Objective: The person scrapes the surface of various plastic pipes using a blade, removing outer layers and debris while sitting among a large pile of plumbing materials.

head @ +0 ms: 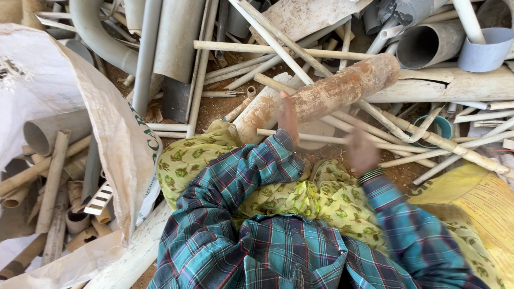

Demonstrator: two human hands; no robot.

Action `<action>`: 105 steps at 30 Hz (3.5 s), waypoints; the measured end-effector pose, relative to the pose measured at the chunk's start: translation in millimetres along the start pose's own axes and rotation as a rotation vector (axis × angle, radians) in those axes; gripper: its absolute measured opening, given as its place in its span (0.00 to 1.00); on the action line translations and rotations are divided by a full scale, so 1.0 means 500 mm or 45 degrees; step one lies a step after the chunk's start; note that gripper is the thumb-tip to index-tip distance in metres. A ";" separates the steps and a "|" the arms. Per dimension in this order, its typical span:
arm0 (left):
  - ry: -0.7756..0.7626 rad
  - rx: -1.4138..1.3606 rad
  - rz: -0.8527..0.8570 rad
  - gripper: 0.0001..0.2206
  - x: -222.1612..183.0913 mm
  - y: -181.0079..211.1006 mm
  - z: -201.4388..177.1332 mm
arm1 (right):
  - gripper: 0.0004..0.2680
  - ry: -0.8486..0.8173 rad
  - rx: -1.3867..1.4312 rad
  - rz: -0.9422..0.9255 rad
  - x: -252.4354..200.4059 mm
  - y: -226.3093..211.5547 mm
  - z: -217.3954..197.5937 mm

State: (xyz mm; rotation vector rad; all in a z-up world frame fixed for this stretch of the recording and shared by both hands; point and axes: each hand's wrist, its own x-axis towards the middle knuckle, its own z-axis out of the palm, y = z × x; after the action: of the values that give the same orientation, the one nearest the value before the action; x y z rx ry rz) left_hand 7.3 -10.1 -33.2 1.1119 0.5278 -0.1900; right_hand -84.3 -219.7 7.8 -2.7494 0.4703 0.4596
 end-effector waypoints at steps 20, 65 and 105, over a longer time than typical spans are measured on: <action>-0.003 -0.002 -0.062 0.26 -0.001 0.016 0.011 | 0.20 0.303 1.054 -0.070 0.061 0.100 -0.017; -0.546 0.896 1.136 0.11 -0.093 0.078 0.003 | 0.20 0.281 0.911 0.041 -0.020 0.009 -0.131; -0.126 0.426 0.380 0.21 -0.031 0.034 -0.024 | 0.19 0.440 0.839 -0.187 0.017 0.025 -0.083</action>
State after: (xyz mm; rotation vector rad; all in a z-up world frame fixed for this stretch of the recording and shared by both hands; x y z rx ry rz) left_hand -2.9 6.1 -16.0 1.4838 0.2403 -0.0725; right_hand -70.7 -247.9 38.9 -2.1893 0.4027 -0.1915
